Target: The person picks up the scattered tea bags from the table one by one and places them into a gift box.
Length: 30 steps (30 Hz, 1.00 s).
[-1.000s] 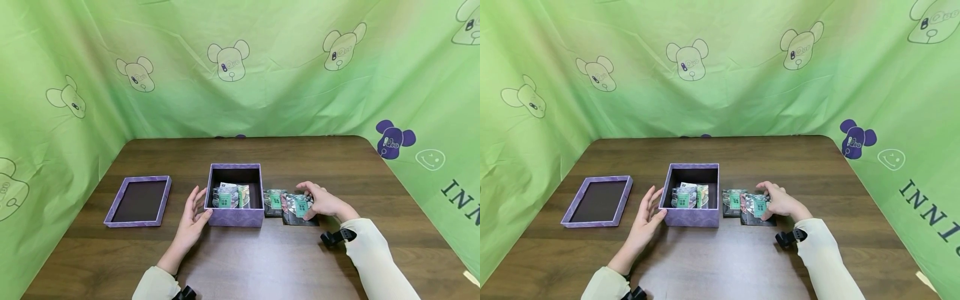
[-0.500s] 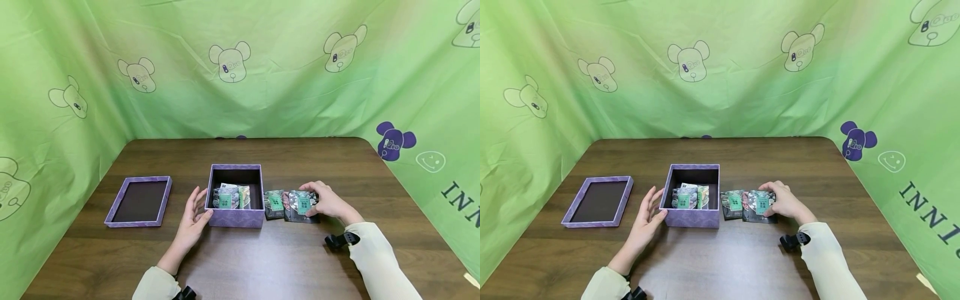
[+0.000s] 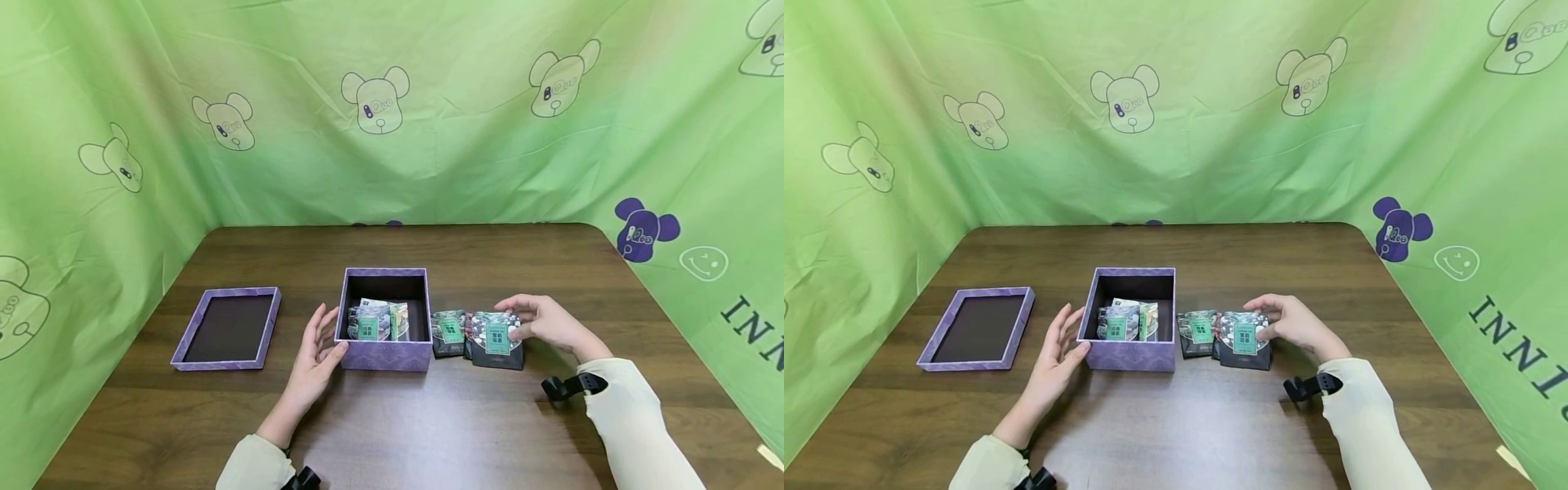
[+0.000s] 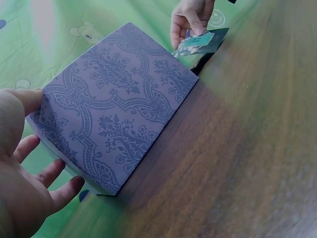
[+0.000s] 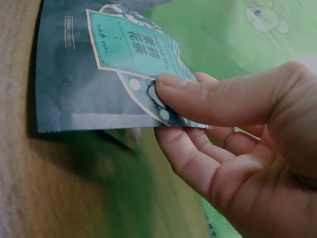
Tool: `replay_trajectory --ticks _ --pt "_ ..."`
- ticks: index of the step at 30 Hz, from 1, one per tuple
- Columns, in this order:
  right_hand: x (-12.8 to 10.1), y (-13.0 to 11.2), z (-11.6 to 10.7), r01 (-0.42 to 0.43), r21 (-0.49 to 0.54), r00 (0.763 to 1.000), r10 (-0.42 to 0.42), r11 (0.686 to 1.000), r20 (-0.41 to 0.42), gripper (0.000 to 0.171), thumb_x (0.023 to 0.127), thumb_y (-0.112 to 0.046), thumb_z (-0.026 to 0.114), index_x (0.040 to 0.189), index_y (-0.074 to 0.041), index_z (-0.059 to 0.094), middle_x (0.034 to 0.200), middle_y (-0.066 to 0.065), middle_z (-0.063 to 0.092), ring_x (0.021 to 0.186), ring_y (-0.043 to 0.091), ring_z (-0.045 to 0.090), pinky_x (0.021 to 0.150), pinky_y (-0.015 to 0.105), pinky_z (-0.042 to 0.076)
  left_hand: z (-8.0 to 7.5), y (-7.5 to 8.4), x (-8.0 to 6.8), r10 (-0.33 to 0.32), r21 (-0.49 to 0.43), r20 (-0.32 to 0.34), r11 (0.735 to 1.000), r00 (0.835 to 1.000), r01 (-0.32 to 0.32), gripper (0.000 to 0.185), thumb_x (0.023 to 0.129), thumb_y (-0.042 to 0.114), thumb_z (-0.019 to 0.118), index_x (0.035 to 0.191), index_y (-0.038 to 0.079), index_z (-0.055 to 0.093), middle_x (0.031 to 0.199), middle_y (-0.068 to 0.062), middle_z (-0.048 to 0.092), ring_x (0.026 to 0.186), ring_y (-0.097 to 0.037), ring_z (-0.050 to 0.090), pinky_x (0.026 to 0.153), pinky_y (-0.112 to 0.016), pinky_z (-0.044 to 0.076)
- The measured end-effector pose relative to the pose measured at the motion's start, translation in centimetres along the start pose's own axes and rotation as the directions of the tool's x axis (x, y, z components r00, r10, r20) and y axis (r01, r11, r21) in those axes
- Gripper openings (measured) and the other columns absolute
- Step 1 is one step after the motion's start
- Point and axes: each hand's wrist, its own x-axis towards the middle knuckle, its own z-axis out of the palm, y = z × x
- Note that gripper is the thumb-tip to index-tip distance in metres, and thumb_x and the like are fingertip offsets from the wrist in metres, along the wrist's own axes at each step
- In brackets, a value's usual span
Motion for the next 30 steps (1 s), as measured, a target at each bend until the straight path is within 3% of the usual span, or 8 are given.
replay_trajectory --ticks 6,9,16,23,30 --pt "0.0 -0.3 -0.2 0.04 0.081 0.998 -0.036 0.996 -0.044 0.048 0.075 0.013 0.075 0.12 0.019 0.058 0.108 0.005 0.071 0.084 0.01 0.066 0.069 0.028 0.056 0.0 0.0 0.0 0.006 -0.006 0.001 1.0 1.0 -0.006 0.072 0.094 -0.011 0.054 0.153 -0.005 0.014 0.152 -0.032 0.032 0.132 -0.052 0.036 0.097 -0.022 0.042" --pt "0.0 -0.7 -0.3 0.047 0.168 0.998 -0.04 0.985 -0.044 0.043 0.075 0.015 0.074 0.117 0.016 0.062 0.099 -0.003 0.072 0.081 0.01 0.066 0.068 0.027 0.056 0.1 0.0 0.0 0.007 -0.009 0.002 1.0 1.0 -0.007 0.072 0.095 -0.011 0.054 0.153 -0.005 0.014 0.152 -0.032 0.032 0.132 -0.052 0.036 0.097 -0.022 0.042" --pt "0.0 -1.6 -0.4 0.035 0.316 0.999 -0.033 0.948 -0.011 0.041 0.078 0.019 0.069 0.114 -0.002 0.072 0.095 0.003 0.073 0.082 0.013 0.068 0.071 0.026 0.056 0.0 0.1 0.0 -0.012 -0.001 0.001 1.0 1.0 0.012 0.071 0.095 -0.01 0.054 0.154 -0.004 0.014 0.152 -0.031 0.032 0.133 -0.051 0.036 0.097 -0.023 0.042" --pt "0.3 -2.8 -0.4 0.064 0.304 0.998 -0.06 0.951 -0.022 0.042 0.079 0.019 0.068 0.115 -0.001 0.071 0.093 0.004 0.073 0.082 0.013 0.068 0.07 0.026 0.056 0.0 0.1 0.0 -0.005 0.002 0.002 1.0 1.0 0.005 0.071 0.095 -0.01 0.054 0.154 -0.004 0.014 0.152 -0.031 0.032 0.132 -0.05 0.037 0.097 -0.023 0.042" --pt "0.8 -4.5 -0.3 0.086 0.313 0.996 -0.079 0.946 -0.035 0.045 0.078 0.019 0.07 0.11 -0.012 0.076 0.093 0.002 0.074 0.083 0.012 0.069 0.071 0.026 0.057 0.0 0.1 0.0 -0.008 -0.002 -0.001 1.0 1.0 0.008 0.071 0.095 -0.01 0.054 0.154 -0.004 0.014 0.152 -0.031 0.032 0.133 -0.05 0.036 0.097 -0.022 0.042"
